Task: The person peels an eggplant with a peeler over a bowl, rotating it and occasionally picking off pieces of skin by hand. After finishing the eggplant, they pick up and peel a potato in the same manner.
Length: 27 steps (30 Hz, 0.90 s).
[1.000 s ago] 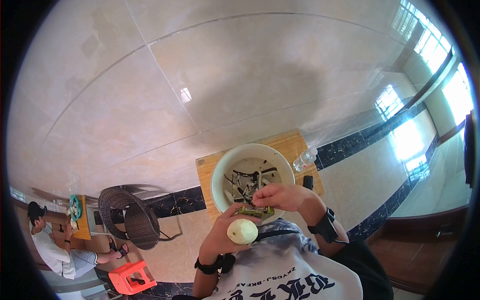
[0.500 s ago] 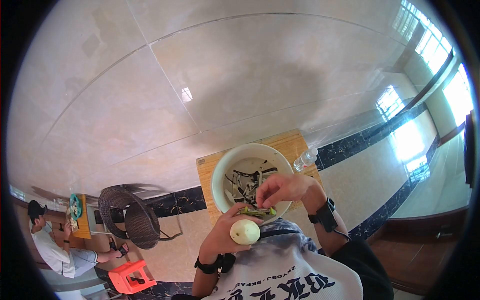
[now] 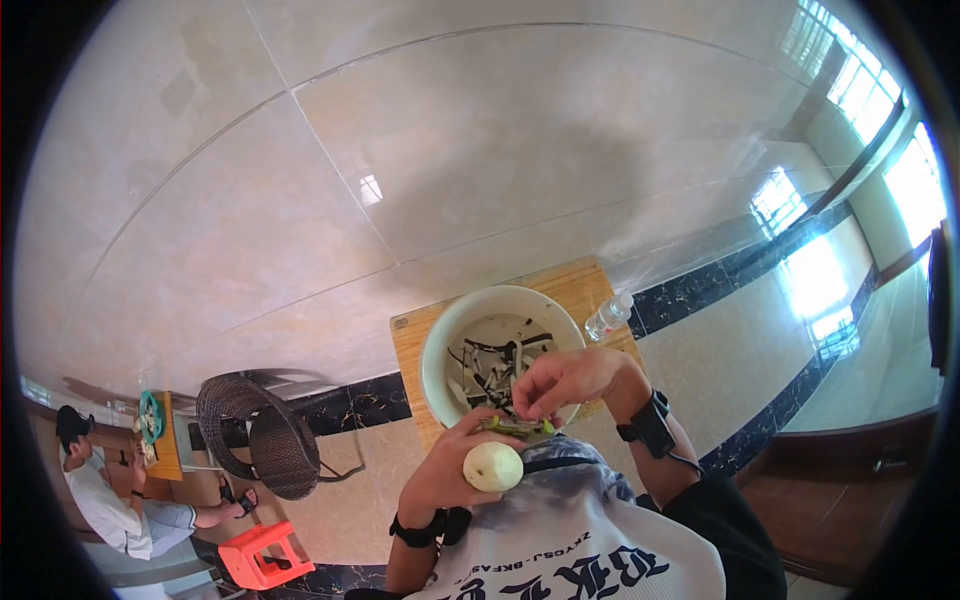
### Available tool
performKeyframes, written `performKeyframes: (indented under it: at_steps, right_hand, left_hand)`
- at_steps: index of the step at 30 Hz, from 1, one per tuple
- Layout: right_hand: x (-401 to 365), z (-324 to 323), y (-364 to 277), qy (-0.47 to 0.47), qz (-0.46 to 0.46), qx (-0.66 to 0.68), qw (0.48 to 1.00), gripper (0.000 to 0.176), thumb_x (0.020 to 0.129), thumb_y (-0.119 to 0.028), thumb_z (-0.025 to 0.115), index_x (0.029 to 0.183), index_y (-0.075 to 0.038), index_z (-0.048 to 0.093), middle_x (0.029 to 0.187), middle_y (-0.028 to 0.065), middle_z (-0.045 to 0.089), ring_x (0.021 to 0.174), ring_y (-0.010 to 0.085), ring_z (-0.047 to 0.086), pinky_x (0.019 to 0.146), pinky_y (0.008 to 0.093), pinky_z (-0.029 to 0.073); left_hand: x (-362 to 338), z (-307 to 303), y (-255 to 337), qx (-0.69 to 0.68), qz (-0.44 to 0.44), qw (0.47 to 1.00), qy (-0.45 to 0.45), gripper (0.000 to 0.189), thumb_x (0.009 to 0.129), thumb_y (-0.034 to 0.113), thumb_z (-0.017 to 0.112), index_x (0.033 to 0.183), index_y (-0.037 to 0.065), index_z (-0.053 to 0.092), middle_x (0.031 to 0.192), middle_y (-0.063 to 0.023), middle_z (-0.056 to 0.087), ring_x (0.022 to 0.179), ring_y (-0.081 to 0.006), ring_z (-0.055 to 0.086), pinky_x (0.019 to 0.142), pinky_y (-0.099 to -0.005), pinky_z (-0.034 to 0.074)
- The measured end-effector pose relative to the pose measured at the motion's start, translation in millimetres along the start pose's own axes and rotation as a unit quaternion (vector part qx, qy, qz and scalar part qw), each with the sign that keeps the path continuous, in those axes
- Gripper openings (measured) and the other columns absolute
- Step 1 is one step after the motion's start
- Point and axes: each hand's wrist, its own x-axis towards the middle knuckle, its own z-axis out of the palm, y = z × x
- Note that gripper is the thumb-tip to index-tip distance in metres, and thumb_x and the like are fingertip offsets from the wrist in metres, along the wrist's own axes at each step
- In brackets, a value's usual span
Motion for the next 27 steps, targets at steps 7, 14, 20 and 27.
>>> performKeyframes:
  at_steps: [7, 14, 20, 27]
  right_hand:
    - [0, 2, 4, -0.031, -0.001, 0.026, 0.999, 0.014, 0.103, -0.016, 0.064, 0.105, -0.002, 0.064, 0.088, -0.0021, 0.063, 0.077, 0.0065, 0.062, 0.07, 0.0225, 0.052]
    - [-1, 7, 3, -0.003, 0.019, 0.034, 0.999, 0.016, 0.106, -0.019, 0.061, 0.107, -0.004, 0.061, 0.087, -0.0045, 0.06, 0.078, 0.0052, 0.06, 0.07, 0.0222, 0.052]
    - [-4, 14, 1, 0.079, 0.018, 0.006, 0.997, 0.015, 0.106, -0.018, 0.061, 0.105, -0.003, 0.062, 0.086, -0.0026, 0.06, 0.079, 0.0069, 0.061, 0.072, 0.0233, 0.053]
    - [-15, 18, -7, 0.183, -0.06, -0.127, 0.973, 0.016, 0.099, -0.016, 0.069, 0.102, 0.0, 0.073, 0.08, 0.0033, 0.071, 0.075, 0.0096, 0.067, 0.071, 0.0262, 0.054]
  left_hand:
    - [0, 0, 1, -0.001, 0.009, 1.0, -0.006, 0.066, 0.056, 0.011, 0.09, 0.12, 0.017, 0.077, 0.134, -0.0133, 0.059, 0.121, -0.033, 0.063, 0.108, -0.0421, 0.049]
    - [-1, 0, 1, -0.005, -0.002, 1.0, 0.0, 0.067, 0.055, 0.011, 0.09, 0.121, 0.018, 0.077, 0.135, -0.014, 0.059, 0.121, -0.033, 0.063, 0.109, -0.0424, 0.049]
    - [-2, -1, 1, -0.003, -0.02, 1.0, -0.002, 0.072, 0.052, 0.011, 0.089, 0.122, 0.018, 0.076, 0.136, -0.0173, 0.059, 0.126, -0.0359, 0.06, 0.111, -0.0428, 0.047]
    - [-5, -1, -6, 0.011, -0.047, 0.999, 0.002, 0.072, 0.051, 0.013, 0.088, 0.122, 0.019, 0.076, 0.135, -0.0198, 0.059, 0.132, -0.0397, 0.056, 0.112, -0.0446, 0.045]
